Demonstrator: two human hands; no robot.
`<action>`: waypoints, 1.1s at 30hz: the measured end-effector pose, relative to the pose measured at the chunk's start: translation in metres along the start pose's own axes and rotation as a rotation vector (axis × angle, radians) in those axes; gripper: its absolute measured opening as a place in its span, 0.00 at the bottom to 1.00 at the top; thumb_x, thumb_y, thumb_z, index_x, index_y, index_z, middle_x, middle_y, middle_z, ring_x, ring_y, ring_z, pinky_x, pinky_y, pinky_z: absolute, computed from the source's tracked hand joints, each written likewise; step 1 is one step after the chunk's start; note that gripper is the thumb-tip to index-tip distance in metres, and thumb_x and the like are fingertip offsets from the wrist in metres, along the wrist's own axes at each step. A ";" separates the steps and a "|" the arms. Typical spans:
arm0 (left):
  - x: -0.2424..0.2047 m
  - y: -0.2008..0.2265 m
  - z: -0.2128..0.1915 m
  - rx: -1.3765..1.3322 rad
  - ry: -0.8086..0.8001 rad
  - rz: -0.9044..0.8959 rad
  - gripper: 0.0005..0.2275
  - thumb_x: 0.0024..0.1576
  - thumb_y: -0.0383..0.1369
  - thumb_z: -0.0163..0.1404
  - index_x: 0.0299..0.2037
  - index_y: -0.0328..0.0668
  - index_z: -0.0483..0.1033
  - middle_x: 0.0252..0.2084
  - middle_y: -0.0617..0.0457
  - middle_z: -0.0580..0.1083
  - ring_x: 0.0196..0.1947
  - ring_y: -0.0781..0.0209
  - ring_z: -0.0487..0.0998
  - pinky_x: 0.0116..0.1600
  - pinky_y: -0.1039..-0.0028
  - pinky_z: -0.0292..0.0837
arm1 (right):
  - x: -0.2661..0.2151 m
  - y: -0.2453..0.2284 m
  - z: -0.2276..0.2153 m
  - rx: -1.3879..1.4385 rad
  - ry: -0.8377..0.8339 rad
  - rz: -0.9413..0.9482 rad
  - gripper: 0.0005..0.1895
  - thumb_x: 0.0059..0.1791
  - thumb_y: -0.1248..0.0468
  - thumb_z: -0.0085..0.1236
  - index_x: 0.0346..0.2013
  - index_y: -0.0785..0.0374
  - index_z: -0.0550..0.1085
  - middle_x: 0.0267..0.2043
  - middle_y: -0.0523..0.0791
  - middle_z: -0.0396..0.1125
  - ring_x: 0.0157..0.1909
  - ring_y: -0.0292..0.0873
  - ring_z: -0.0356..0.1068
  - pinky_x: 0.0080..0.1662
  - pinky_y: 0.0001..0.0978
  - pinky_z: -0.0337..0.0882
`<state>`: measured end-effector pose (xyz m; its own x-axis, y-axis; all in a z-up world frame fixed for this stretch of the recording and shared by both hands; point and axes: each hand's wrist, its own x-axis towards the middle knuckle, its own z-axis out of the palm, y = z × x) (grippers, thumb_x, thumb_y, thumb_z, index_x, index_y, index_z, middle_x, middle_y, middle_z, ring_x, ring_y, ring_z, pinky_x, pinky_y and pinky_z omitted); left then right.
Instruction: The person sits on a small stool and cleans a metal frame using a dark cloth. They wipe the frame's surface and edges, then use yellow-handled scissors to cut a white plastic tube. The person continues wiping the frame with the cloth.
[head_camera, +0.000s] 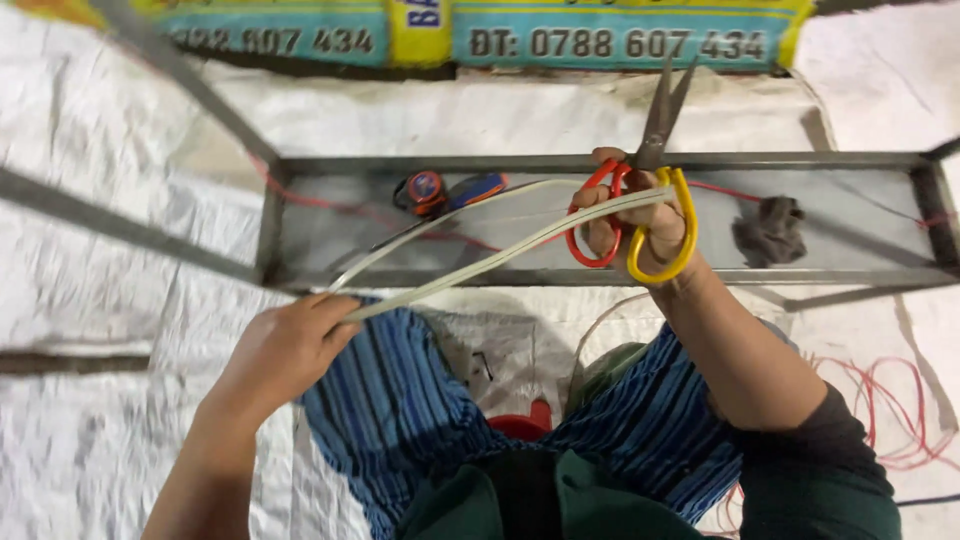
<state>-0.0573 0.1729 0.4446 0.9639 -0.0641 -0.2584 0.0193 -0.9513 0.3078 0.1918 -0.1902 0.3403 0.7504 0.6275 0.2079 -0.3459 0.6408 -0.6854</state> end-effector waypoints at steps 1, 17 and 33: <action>0.002 0.000 0.000 0.005 -0.040 -0.038 0.15 0.66 0.44 0.43 0.57 0.50 0.77 0.48 0.50 0.80 0.40 0.53 0.86 0.45 0.63 0.81 | 0.001 -0.001 -0.011 0.032 -0.010 -0.013 0.38 0.45 0.72 0.45 0.72 0.64 0.58 0.46 0.62 0.73 0.26 0.49 0.75 0.31 0.37 0.79; 0.132 0.167 0.044 -0.180 0.390 0.285 0.34 0.58 0.32 0.58 0.73 0.35 0.55 0.63 0.34 0.65 0.52 0.36 0.79 0.46 0.54 0.81 | 0.004 0.012 0.040 -0.193 0.169 0.060 0.38 0.42 0.71 0.59 0.67 0.70 0.59 0.33 0.59 0.70 0.21 0.48 0.72 0.25 0.37 0.75; 0.155 0.101 0.078 -1.385 0.171 0.427 0.14 0.67 0.25 0.46 0.61 0.29 0.73 0.32 0.42 0.78 0.18 0.66 0.76 0.22 0.74 0.72 | 0.010 -0.010 0.043 -0.349 0.073 -0.050 0.38 0.48 0.71 0.61 0.70 0.65 0.56 0.40 0.53 0.68 0.32 0.43 0.72 0.36 0.34 0.77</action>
<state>0.0732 0.0433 0.3641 0.9790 -0.1315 0.1561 -0.1307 0.1832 0.9743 0.1786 -0.1714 0.3790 0.8040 0.5582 0.2051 -0.1046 0.4723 -0.8752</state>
